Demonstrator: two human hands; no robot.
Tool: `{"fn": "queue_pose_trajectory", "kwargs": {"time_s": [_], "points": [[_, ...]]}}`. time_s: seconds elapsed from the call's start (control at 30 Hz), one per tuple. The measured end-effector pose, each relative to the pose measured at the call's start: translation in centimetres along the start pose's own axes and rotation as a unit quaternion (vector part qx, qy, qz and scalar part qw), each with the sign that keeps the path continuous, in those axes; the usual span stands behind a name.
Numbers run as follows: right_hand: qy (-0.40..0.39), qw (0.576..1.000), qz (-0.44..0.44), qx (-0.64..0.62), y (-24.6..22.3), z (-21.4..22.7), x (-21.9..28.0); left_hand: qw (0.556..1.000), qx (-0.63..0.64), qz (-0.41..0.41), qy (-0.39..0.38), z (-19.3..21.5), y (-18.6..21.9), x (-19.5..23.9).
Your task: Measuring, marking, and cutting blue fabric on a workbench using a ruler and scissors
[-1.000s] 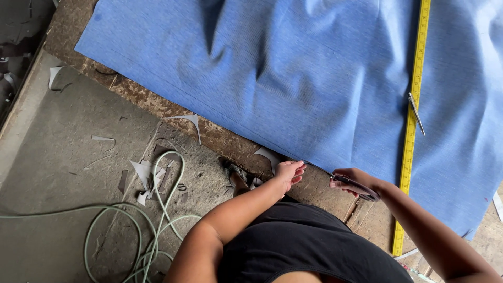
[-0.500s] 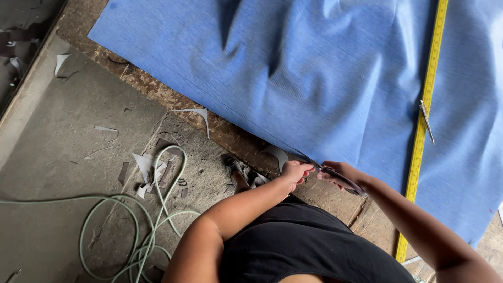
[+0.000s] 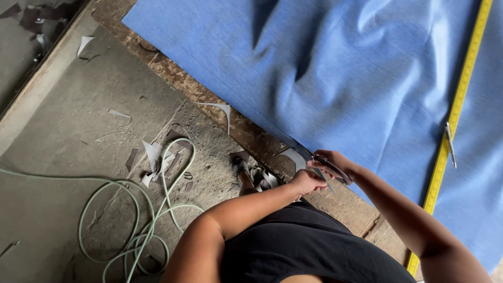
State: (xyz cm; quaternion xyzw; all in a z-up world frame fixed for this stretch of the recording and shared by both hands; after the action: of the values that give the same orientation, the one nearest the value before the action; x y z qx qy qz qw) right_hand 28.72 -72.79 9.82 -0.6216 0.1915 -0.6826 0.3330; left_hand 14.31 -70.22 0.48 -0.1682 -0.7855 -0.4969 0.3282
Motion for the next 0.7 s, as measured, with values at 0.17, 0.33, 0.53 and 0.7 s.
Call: {"fn": "queue_pose_trajectory", "kwargs": {"time_s": [0.17,0.33,0.53,0.7], "points": [[0.007,1.000,0.002,0.000,-2.3,-0.4,-3.4,0.999,0.000,-0.033,-0.031,0.8,0.9,2.1],[0.023,0.999,0.021,0.007,-3.4,-0.8,-7.0,0.992,-0.073,-0.061,-0.086,2.1,0.7,1.6],[0.019,0.999,0.035,0.003,-4.2,-1.1,-6.6,0.993,-0.046,-0.057,0.089,12.6,5.8,3.5],[0.033,0.999,-0.001,-0.022,-5.5,-1.1,-5.6,0.951,0.268,-0.048,0.147,19.4,3.9,-2.3]]}}
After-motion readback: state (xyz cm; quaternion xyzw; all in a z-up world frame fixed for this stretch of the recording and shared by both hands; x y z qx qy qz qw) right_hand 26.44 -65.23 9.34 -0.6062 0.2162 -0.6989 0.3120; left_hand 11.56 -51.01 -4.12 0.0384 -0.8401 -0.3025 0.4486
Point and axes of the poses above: each hand's wrist, its own x-axis away from the middle knuckle, its own z-axis out of the back of the hand, y = z × x, the point moved 2 cm from there along -x, towards the middle knuckle, and after that the axes turned 8 degrees about -y, right-handed, at the moved point
